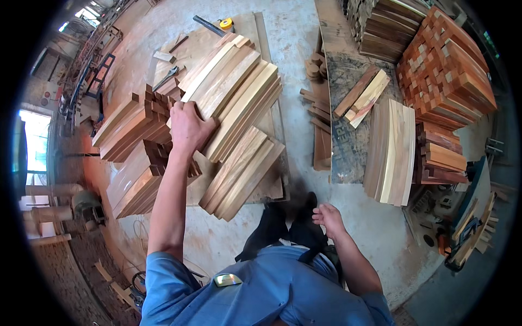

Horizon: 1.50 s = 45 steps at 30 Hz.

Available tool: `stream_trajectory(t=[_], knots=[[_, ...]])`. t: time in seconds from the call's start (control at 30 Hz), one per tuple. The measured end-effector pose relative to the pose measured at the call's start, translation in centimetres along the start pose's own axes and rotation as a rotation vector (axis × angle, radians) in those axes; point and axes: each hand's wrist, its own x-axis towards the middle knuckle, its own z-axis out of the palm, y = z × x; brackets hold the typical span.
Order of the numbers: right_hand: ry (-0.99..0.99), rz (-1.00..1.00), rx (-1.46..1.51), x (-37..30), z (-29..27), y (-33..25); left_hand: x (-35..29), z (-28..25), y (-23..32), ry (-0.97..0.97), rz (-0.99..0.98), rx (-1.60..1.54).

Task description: The person picks up wooden planks from a pile and stacks them onto a workbench. They handle the planks one by one, aligning them to form a neat stack. The person occasionally moves between piles to gather more planks.

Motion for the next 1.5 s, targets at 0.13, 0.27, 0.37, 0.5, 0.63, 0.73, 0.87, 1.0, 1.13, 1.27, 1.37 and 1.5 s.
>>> stream_trajectory(t=[0.13, 0.27, 0.37, 0.5, 0.63, 0.73, 0.87, 1.0, 1.13, 1.27, 1.37, 1.5], knots=[[0.02, 0.019, -0.007, -0.9, -1.9, -0.2, -7.5, -0.7, 1.5, 0.17, 0.109, -0.159], [0.002, 0.034, -0.028, 0.1, -1.2, -1.4, -17.0, 1.2, 2.1, 0.004, 0.095, -0.245], [-0.041, 0.022, -0.062, 0.5, -1.4, -2.0, -22.9, 4.8, 2.1, -0.114, -0.05, -0.268], [-0.051, 0.02, -0.136, 0.1, -0.5, -3.9, -25.2, 7.6, 0.9, -0.058, -0.029, -0.261], [-0.058, 0.023, -0.167, 0.6, 0.0, -4.5, -25.1, 7.9, -0.1, -0.153, -0.059, -0.175], [-0.066, 0.024, -0.163, 1.0, 0.4, -4.6, -25.9, 8.5, 0.0, -0.125, -0.03, -0.021], [-0.071, 0.024, -0.144, 0.9, 0.1, -4.2, -25.3, 7.6, 1.0, -0.155, -0.103, -0.079], [-0.055, 0.027, -0.133, 0.8, 0.3, -3.9, -16.9, 3.5, 0.6, 0.116, 0.048, -0.113], [-0.025, 0.013, -0.079, 0.4, 0.8, -3.7, -4.8, 1.2, -2.5, 0.238, 0.079, -0.067], [-0.011, 0.005, -0.015, -0.5, 0.6, -3.2, 2.9, 4.0, -6.3, 0.079, 0.088, -0.004], [0.055, 0.013, 0.016, -1.6, -0.1, -2.4, 5.7, 4.5, -6.2, -0.153, 0.029, -0.006], [0.042, 0.001, 0.011, -1.7, -1.7, -0.6, 5.9, 3.4, -5.8, -0.133, -0.014, -0.031]])
